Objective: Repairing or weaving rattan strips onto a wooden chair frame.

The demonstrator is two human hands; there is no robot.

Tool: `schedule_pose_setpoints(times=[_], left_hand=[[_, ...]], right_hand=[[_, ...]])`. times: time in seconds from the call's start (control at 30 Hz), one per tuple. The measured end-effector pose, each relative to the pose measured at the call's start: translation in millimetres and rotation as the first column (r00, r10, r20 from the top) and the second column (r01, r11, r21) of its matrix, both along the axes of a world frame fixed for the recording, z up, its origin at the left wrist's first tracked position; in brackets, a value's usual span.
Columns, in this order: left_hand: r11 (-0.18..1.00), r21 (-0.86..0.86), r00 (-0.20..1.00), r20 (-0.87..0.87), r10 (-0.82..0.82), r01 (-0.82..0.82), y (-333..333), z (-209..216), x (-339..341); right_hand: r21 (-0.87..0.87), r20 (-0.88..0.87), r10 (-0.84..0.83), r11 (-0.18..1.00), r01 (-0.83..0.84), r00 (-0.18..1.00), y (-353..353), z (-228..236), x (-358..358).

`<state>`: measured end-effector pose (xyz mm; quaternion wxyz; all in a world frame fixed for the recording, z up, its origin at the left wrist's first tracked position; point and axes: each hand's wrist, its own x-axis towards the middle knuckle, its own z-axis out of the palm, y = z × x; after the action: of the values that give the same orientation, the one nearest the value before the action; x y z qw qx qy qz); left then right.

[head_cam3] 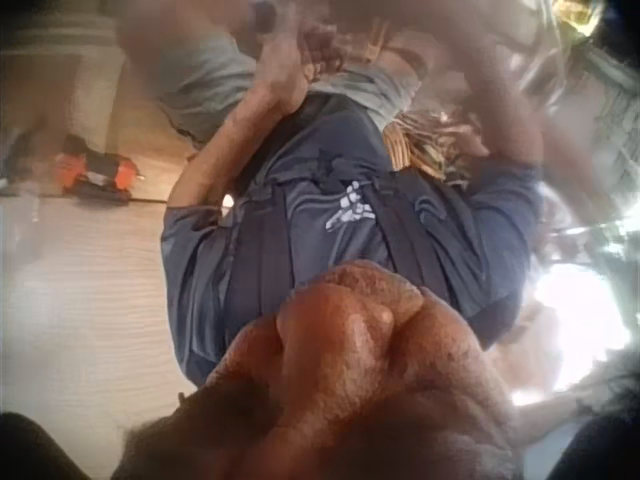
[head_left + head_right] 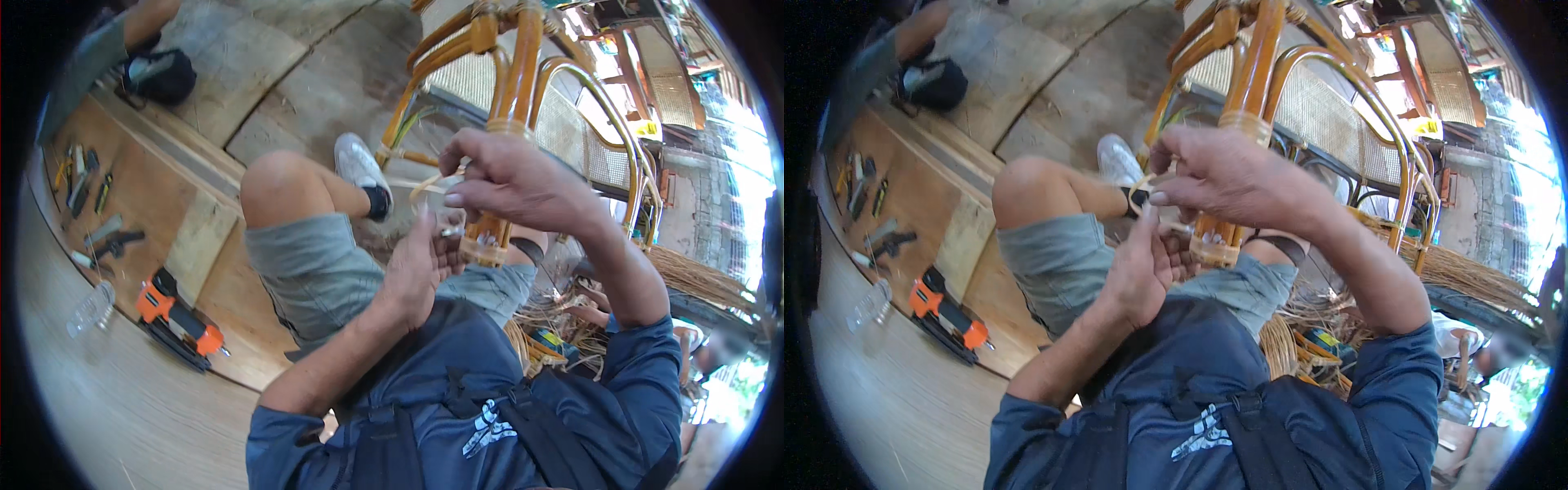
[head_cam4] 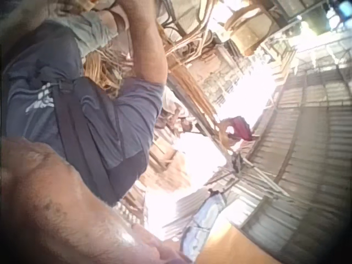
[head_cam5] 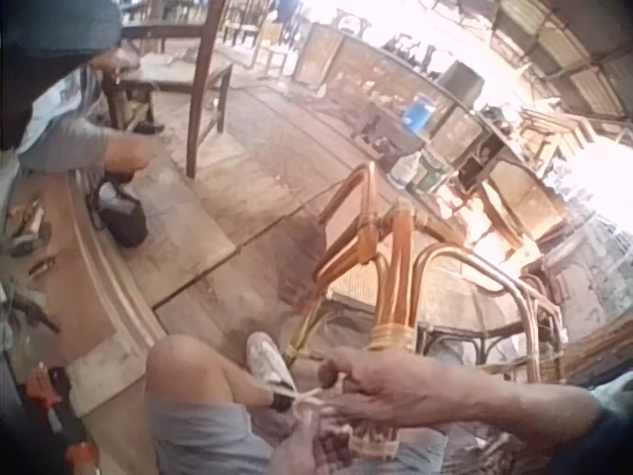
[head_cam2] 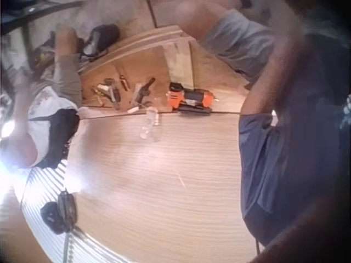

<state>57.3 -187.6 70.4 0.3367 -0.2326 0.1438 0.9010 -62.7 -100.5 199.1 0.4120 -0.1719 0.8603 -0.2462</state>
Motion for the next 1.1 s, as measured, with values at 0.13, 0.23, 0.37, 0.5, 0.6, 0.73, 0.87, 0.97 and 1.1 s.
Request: schedule_pose_setpoints(times=[0.13,0.23,0.37,0.5,0.6,0.73,0.87,0.97,1.1], left_hand=[[0.996,0.09,0.995,0.101,-0.005,-0.004,0.8,-0.8,-2.3],[0.985,0.167,0.996,0.091,0.02,-0.035,3.2,-2.0,6.9],[0.955,0.278,0.988,0.138,0.064,-0.101,4.1,-2.3,15.6],[0.951,0.283,0.976,0.206,0.067,-0.125,12.8,-5.7,22.2],[0.948,0.235,0.972,-0.034,0.231,-0.217,26.0,-18.7,39.4],[0.861,0.428,0.96,0.154,0.232,-0.276,26.0,-49.8,60.7],[0.968,0.138,0.956,0.238,0.173,-0.209,28.2,-7.1,19.4],[0.97,0.133,0.942,0.297,0.156,-0.203,29.7,-1.9,18.0],[0.951,0.225,0.944,0.299,0.14,-0.213,29.7,-6.8,18.7]], right_hand=[[-0.046,0.137,0.166,0.986,-0.162,0.977,-2.8,1.4,-1.2],[-0.233,-0.21,0.275,0.918,-0.321,0.938,-10.6,-11.6,-0.2],[-0.175,-0.204,0.142,0.968,-0.179,0.969,-31.0,-20.3,12.9],[-0.501,-0.406,0.181,0.776,-0.384,0.896,-55.8,-26.7,16.4],[-0.507,-0.45,0.181,0.754,-0.417,0.875,-58.5,-22.8,14.0],[-0.238,-0.57,0.365,0.784,-0.573,0.736,-53.2,-32.7,-1.0],[0.07,-0.599,0.58,0.725,-0.686,0.552,-48.5,-40.5,-14.0],[0.519,-0.058,0.767,0.57,-0.637,0.639,-17.8,-10.9,-7.0],[0.402,-0.219,0.75,0.652,-0.643,0.624,2.4,-14.9,-0.7]])
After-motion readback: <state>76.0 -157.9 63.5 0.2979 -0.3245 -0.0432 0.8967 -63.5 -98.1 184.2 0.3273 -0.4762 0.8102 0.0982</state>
